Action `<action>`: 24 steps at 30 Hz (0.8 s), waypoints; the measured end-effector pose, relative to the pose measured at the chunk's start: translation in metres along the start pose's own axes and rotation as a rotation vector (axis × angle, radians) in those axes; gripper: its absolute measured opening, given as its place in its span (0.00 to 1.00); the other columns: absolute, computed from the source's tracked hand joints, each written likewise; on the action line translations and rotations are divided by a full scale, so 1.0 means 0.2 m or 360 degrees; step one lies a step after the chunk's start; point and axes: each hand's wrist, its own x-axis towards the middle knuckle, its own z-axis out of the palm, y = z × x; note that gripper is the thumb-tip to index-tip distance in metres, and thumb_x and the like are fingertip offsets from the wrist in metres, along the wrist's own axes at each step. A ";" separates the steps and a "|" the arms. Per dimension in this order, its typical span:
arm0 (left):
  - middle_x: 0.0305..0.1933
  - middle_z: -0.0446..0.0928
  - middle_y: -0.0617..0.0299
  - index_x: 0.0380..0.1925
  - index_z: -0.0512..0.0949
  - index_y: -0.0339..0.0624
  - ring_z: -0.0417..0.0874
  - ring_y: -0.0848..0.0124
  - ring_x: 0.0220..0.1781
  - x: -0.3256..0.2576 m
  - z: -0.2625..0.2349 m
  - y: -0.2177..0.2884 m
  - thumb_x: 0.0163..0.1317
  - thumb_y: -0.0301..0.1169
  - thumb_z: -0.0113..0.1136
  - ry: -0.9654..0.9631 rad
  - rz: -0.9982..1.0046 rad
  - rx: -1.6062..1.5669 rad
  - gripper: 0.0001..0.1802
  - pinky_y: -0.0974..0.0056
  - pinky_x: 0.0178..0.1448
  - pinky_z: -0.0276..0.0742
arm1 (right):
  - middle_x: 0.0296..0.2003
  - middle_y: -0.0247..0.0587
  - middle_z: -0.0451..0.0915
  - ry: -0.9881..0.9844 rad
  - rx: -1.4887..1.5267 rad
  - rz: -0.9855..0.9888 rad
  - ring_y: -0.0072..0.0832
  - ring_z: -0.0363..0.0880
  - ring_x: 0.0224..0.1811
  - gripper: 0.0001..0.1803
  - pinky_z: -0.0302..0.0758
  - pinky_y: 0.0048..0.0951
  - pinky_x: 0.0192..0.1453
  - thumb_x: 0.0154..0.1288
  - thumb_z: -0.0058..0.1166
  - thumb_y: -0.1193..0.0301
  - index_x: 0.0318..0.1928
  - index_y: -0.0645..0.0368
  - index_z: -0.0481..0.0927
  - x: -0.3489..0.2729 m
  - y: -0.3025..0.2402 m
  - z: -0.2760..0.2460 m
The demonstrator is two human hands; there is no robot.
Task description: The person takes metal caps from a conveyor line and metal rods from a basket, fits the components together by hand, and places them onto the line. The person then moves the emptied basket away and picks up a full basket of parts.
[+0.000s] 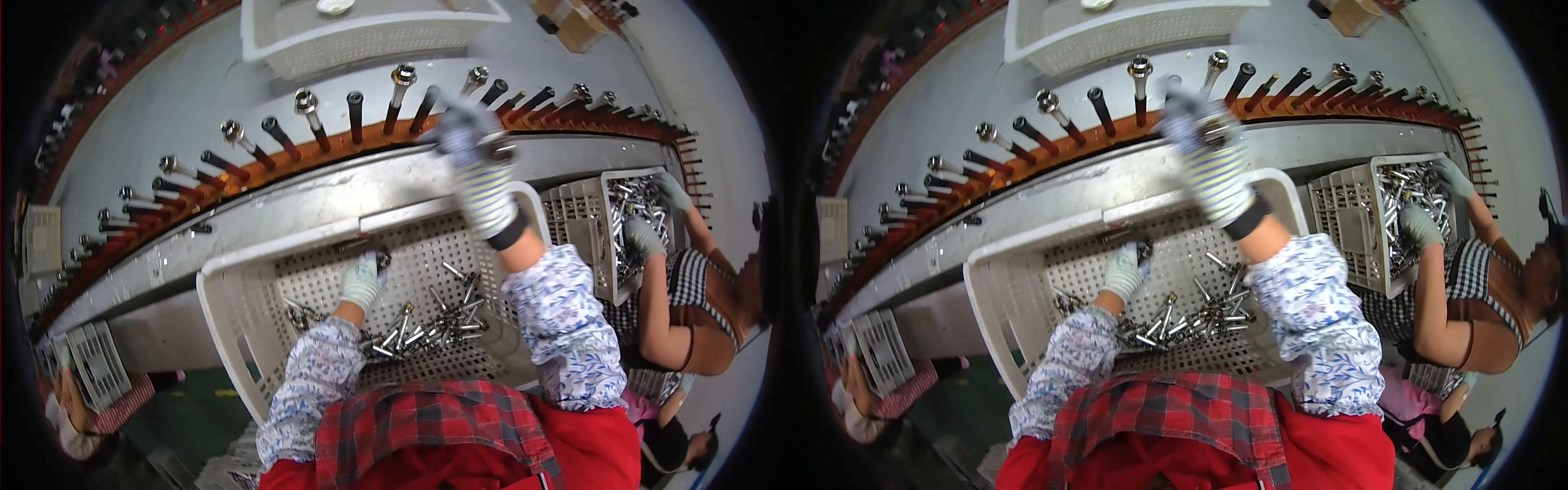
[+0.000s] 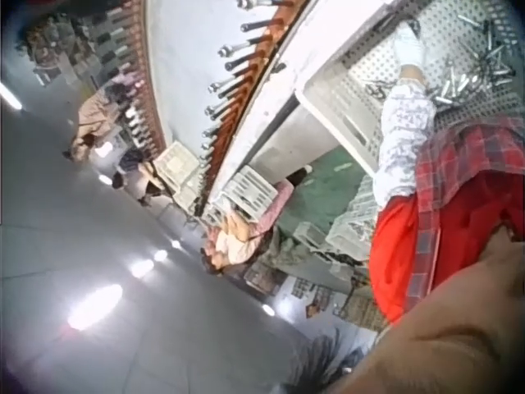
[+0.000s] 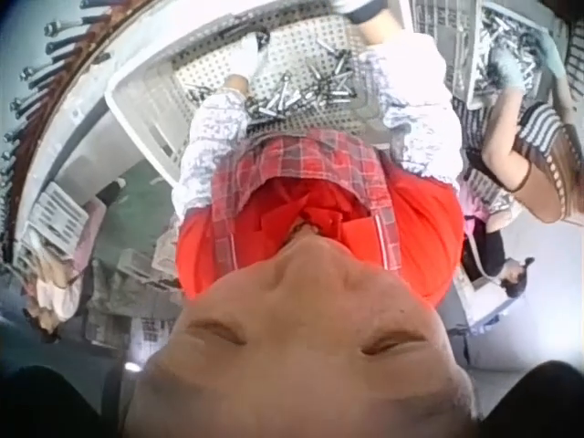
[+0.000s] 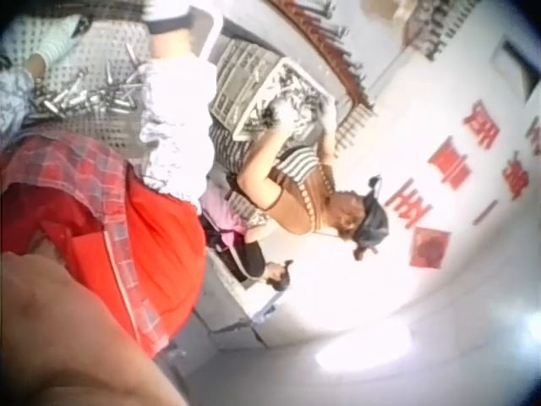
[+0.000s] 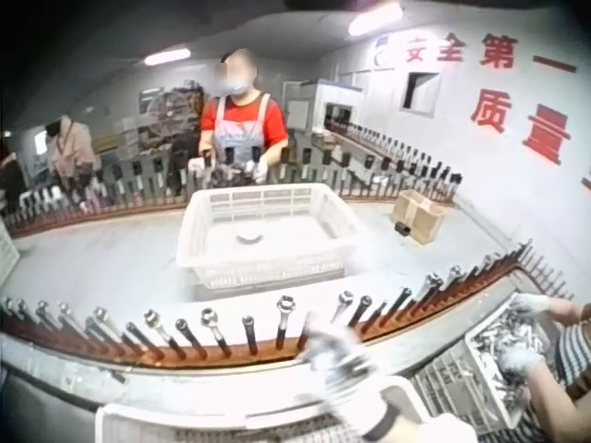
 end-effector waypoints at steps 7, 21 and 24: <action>0.48 0.74 0.44 0.47 0.73 0.39 0.76 0.53 0.49 0.04 -0.16 0.06 0.53 0.45 0.58 -0.0253 0.0012 0.0190 0.26 0.56 0.56 0.71 | 0.24 0.35 0.78 0.0516 -0.0433 0.0356 0.21 0.78 0.20 0.19 0.72 0.17 0.22 0.66 0.50 0.60 0.48 0.62 0.77 0.29 0.12 -0.40; 0.43 0.78 0.50 0.51 0.66 0.33 0.80 0.67 0.43 -0.55 -0.51 0.08 0.60 0.36 0.57 -0.0360 -0.0439 -0.2030 0.24 0.65 0.48 0.76 | 0.40 0.54 0.76 -0.0005 -0.1622 -0.0165 0.41 0.75 0.42 0.18 0.72 0.33 0.46 0.64 0.47 0.63 0.46 0.64 0.74 0.00 0.08 0.11; 0.43 0.78 0.55 0.50 0.65 0.36 0.79 0.69 0.44 -0.69 -0.70 0.01 0.58 0.28 0.59 -0.0106 -0.0220 -0.1562 0.21 0.65 0.48 0.76 | 0.30 0.43 0.79 -0.0300 -0.1097 -0.0480 0.37 0.79 0.29 0.17 0.76 0.31 0.34 0.49 0.52 0.80 0.43 0.58 0.77 -0.39 -0.01 0.18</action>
